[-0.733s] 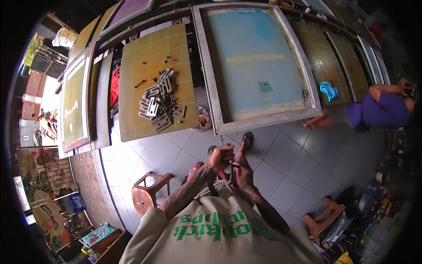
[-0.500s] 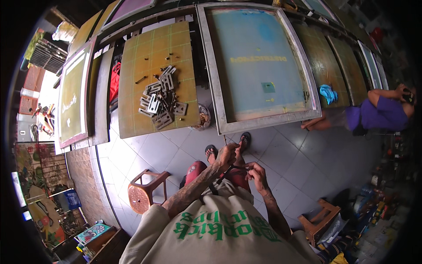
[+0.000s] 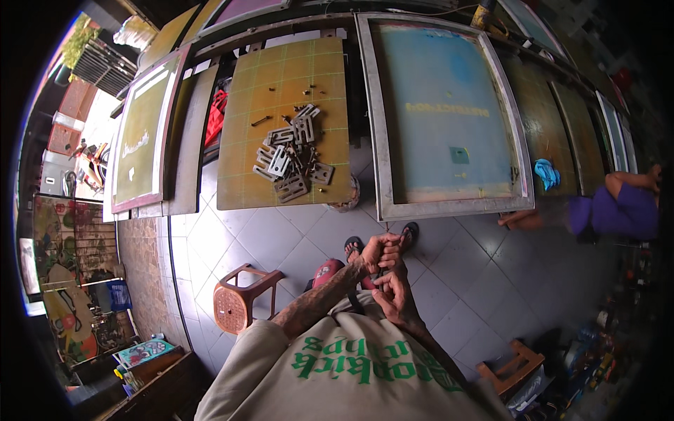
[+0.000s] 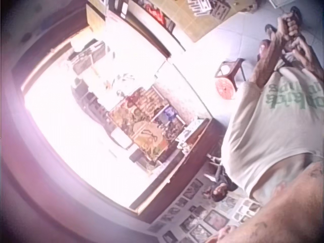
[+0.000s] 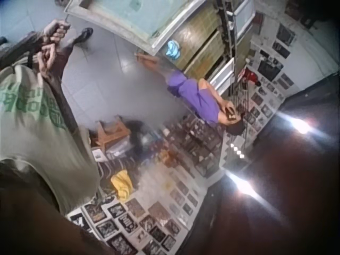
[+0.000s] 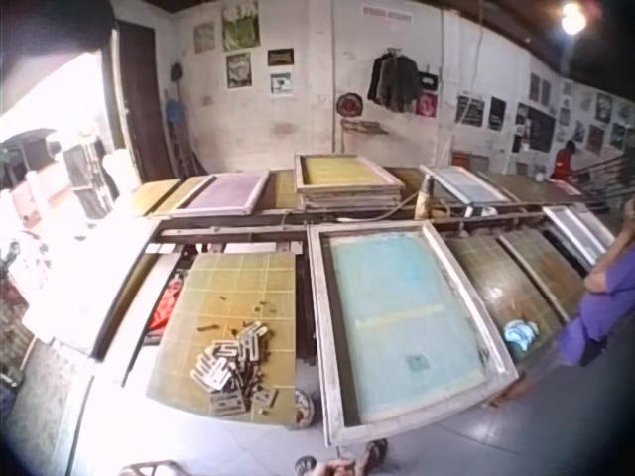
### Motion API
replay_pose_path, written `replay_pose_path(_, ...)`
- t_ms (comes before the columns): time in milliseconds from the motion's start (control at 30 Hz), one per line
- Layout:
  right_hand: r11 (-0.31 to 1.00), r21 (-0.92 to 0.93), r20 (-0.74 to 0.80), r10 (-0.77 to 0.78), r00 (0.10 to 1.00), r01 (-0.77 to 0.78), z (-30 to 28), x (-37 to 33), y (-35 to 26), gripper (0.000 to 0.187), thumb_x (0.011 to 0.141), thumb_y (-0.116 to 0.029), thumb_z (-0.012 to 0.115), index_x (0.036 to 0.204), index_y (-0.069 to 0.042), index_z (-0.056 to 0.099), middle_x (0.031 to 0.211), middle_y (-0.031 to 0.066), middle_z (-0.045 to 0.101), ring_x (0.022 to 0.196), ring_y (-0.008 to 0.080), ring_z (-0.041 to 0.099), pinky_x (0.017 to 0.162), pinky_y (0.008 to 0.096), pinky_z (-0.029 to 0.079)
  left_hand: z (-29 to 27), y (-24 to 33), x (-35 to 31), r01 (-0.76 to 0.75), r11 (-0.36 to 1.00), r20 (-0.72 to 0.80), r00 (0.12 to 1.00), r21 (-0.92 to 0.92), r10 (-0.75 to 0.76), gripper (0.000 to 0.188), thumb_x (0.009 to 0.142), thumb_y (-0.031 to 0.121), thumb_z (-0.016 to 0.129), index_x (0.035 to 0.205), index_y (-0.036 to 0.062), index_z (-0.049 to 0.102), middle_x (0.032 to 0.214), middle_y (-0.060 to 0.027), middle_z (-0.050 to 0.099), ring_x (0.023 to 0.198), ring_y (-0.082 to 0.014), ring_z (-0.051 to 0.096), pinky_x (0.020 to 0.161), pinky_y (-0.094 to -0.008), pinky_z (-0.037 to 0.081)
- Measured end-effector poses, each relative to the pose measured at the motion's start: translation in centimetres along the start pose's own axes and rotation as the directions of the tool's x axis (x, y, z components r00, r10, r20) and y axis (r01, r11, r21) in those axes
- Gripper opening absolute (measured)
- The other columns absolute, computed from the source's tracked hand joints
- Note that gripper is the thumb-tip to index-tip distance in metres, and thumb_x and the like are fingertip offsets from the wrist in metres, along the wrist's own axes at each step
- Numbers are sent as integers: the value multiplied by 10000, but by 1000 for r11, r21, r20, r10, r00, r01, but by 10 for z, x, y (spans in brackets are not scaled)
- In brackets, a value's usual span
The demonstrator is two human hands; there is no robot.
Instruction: The person assembles a rectangular frame by handling small metal brackets and screws, then positions a large framed panel on a workbench. They use a utility knife to trim protective tape from the panel's edges and remove the tape strips.
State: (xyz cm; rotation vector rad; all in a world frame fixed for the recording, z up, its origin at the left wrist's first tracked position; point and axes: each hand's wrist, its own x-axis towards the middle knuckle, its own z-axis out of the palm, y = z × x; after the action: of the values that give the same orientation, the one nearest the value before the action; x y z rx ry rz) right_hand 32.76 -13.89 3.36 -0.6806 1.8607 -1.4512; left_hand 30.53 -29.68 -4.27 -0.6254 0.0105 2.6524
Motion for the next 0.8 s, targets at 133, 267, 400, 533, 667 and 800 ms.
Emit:
replay_pose_path(133,526,771,228,299,927,-360,-16,-13,9,218,963,-143,505,1159,-59,459,793,-10,450,711,59,466,626,206,429,-18,1,8,50,992,197,980,-114,-27,344,920,239,491,623,172,330,509,81,217,384,-70,209,338,-244,211)
replay_pose_path(267,946,312,-129,134,983,-88,-24,7,61,236,983,-245,521,1104,-43,523,887,17,547,797,93,483,684,256,430,-19,-3,14,41,978,304,952,-205,24,370,908,227,466,600,174,267,499,69,200,376,-84,201,353,-261,252)
replay_pose_path(400,976,202,6,88,996,-87,-18,5,115,262,978,-230,520,1148,-35,555,1040,58,592,968,150,560,856,289,449,-19,1,12,14,998,259,966,-62,2,305,899,287,493,643,165,380,556,52,314,462,-97,357,486,-277,380)
replay_pose_path(533,666,607,357,259,898,-433,-23,25,85,253,984,-198,484,1156,-34,572,1067,81,606,1007,175,593,934,308,449,25,2,-19,25,924,-283,955,381,91,262,867,381,543,939,130,563,933,-19,556,881,-197,545,788,-320,442)
replay_pose_path(667,857,450,122,218,968,-250,-25,30,85,309,911,-95,595,1195,24,581,1009,71,669,872,125,610,889,305,452,12,-5,-35,-74,308,-114,827,949,550,503,853,431,679,1082,-12,609,912,-84,631,888,-182,593,795,-341,465)
replay_pose_path(800,979,121,18,165,986,-166,-28,29,81,176,894,-92,628,1040,2,654,913,38,661,830,128,608,801,279,467,23,-18,-42,-28,311,-202,707,950,678,475,865,405,691,975,-53,632,794,-76,631,730,-155,591,609,-322,477)
